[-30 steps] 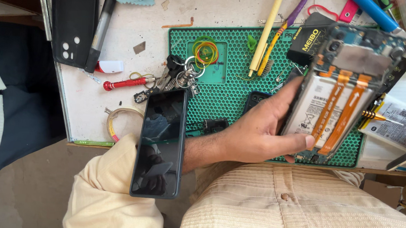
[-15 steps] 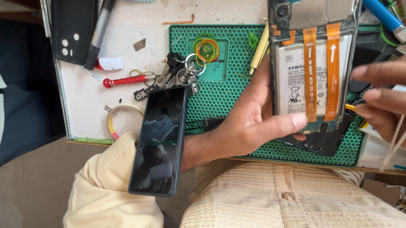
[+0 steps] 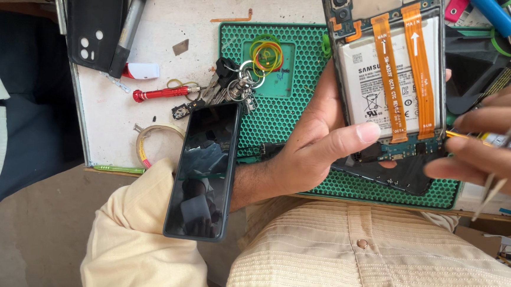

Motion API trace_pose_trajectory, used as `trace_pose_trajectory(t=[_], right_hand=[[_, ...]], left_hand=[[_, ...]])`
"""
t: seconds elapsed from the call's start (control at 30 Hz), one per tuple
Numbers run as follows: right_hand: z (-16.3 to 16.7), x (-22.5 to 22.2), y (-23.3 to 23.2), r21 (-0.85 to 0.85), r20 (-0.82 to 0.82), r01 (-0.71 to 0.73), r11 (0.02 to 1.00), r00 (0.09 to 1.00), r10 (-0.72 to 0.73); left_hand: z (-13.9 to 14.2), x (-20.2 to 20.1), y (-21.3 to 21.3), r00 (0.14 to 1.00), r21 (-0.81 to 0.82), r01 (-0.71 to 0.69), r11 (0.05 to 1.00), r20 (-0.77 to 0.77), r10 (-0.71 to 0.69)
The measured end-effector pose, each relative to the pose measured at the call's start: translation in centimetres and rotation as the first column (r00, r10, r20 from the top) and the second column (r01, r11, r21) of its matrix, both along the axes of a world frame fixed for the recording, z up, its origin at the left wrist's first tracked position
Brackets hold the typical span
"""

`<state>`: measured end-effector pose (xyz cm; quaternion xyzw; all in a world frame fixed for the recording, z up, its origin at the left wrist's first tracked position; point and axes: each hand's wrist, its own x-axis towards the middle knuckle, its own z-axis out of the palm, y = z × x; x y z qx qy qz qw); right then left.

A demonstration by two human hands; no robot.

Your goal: The person uses tweezers to lift and reseat ribbon cable connectors on a disassembled Samsung smartphone held in the left hand. The person repeatedly adjusts the same connectors near the battery and camera area without completing reassembly.

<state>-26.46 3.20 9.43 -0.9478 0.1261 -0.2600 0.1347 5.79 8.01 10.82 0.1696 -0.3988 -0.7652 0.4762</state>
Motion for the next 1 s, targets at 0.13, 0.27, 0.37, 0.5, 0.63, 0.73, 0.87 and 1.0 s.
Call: trace_pose_trajectory(t=[0.13,0.27,0.37,0.5,0.63,0.73,0.87,1.0], right_hand=[[2.5,1.0,0.2,-0.06,-0.123,-0.048,0.997,0.992,0.041],[4.8,1.8,-0.1,-0.066,-0.282,-0.052,0.996,0.959,0.031],[5.2,1.9,-0.1,-0.057,-0.309,-0.075,0.996,0.949,0.054],[4.7,2.2,0.7,-0.039,-0.333,-0.047,0.998,0.943,0.031],[4.5,2.8,0.4,-0.103,-0.122,-0.097,0.99,0.989,0.084],[4.3,2.6,-0.6,-0.064,-0.043,-0.102,0.993,0.994,0.099],[2.6,0.7,-0.1,0.049,-0.032,0.106,0.993,0.994,-0.105],[0.4,-2.0,3.2,0.193,0.047,0.346,0.918,0.932,-0.361]], left_hand=[[0.1,-0.1,0.1,1.0,0.013,0.008,1.0,0.004,-0.008],[0.1,-0.2,0.1,1.0,0.012,0.014,1.0,-0.023,-0.014],[0.0,-0.3,0.2,1.0,-0.001,0.007,1.0,-0.013,-0.007],[-0.1,-0.3,0.1,0.997,-0.04,0.019,0.999,0.076,-0.016],[0.3,-0.5,0.2,0.991,-0.068,0.004,0.998,0.132,0.005],[0.8,-0.6,0.1,0.979,-0.043,0.014,0.999,0.205,-0.005],[1.3,-1.1,0.2,0.952,-0.108,0.016,0.994,0.306,0.018],[1.5,-1.3,0.6,0.922,-0.211,0.039,0.977,0.384,0.046]])
